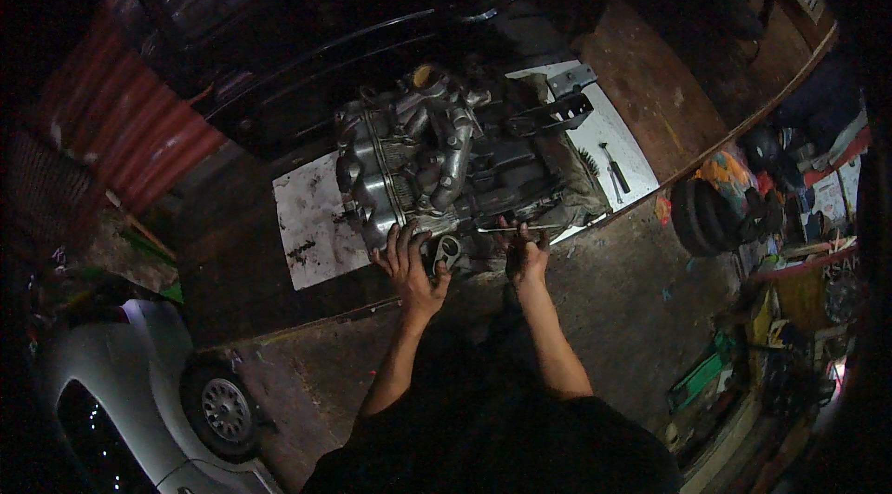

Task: The person uses a wrench to loosen and remove bolts from a car engine block placed on a workbench. They repeatedly reposition the wrench and hands to access different bolt locations on the engine.

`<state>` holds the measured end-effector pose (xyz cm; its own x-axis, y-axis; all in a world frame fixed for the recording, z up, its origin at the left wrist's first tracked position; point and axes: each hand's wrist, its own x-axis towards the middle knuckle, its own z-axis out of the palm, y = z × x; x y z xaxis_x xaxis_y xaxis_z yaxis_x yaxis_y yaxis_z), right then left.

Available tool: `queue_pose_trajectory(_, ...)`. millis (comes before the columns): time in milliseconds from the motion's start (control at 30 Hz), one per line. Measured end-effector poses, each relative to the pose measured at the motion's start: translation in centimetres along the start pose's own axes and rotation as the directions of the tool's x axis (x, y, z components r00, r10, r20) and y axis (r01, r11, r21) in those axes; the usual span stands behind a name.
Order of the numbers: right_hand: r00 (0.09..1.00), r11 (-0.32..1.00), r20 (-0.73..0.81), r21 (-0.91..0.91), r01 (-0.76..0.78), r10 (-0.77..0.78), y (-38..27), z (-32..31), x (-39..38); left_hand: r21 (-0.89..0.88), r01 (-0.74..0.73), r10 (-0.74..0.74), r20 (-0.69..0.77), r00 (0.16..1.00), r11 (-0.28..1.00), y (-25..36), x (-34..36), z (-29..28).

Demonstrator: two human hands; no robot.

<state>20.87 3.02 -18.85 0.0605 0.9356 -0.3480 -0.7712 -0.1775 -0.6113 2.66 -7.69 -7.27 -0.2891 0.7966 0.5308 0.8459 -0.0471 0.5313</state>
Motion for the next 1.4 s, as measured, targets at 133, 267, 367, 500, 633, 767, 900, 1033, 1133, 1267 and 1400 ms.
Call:
queue_pose_trajectory(133, 0.888, 0.670, 0.177, -0.599, 0.439, -0.423, -1.2, 4.0, -3.9, -0.029, -0.007, 0.007, 0.004, 1.000, 1.000, 0.4, 0.2, 0.2)
queue_pose_trajectory(267, 0.758, 0.372, 0.578, -0.661, 0.652, -0.302, -0.8, 7.6, -10.6, -0.026, -0.011, 0.010, -0.011, 1.000, 1.000, 0.4, 0.0, 0.3)
queue_pose_trajectory(367, 0.644, 0.254, 0.717, -0.592, 0.765, -0.267, -0.6, 8.2, -11.0, -0.011, -0.018, 0.018, -0.001, 1.000, 1.000, 0.3, 0.0, 0.4)
queue_pose_trajectory(500, 0.608, 0.214, 0.749, -0.569, 0.794, -0.263, -1.5, 6.3, -10.8, -0.006, -0.023, 0.023, -0.027, 0.999, 1.000, 0.1, -0.1, 0.5)
queue_pose_trajectory(633, 0.863, 0.348, 0.473, -0.790, 0.505, -0.179, -3.8, 3.3, -10.1, -0.011, -0.030, 0.029, -0.025, 0.999, 0.999, 0.5, 0.1, 0.3)
queue_pose_trajectory(767, 0.785, 0.339, 0.225, -0.809, 0.481, -0.577, -3.3, 1.0, -6.8, -0.023, -0.025, 0.024, -0.033, 0.999, 0.999, 0.7, 0.2, 0.3)
queue_pose_trajectory(900, 0.988, 0.947, -0.009, -0.286, 0.145, -0.154, -4.4, 1.8, -4.6, -0.012, -0.015, 0.015, -0.017, 1.000, 1.000, 0.5, 0.1, 0.2)
queue_pose_trajectory(1033, 0.997, 0.986, 0.064, -0.160, -0.038, 0.049, -5.7, 2.6, -3.8, 0.004, -0.019, 0.019, -0.016, 1.000, 1.000, 0.4, 0.1, 0.2)
queue_pose_trajectory(1133, 0.981, 0.989, 0.160, -0.119, -0.089, 0.107, -5.4, 1.2, -1.9, 0.012, -0.027, 0.027, -0.018, 0.999, 1.000, 0.2, 0.0, 0.5)
queue_pose_trajectory(1267, 0.975, 0.988, 0.173, -0.090, -0.129, 0.143, -5.3, 1.4, -1.2, 0.024, -0.041, 0.042, -0.011, 0.999, 0.999, 0.3, 0.1, 0.1)
queue_pose_trajectory(1400, 0.956, 0.981, 0.222, -0.060, -0.183, 0.191, -5.4, 0.4, -0.5, -0.004, -0.036, 0.036, -0.012, 0.999, 0.999, 0.4, 0.2, 0.1)
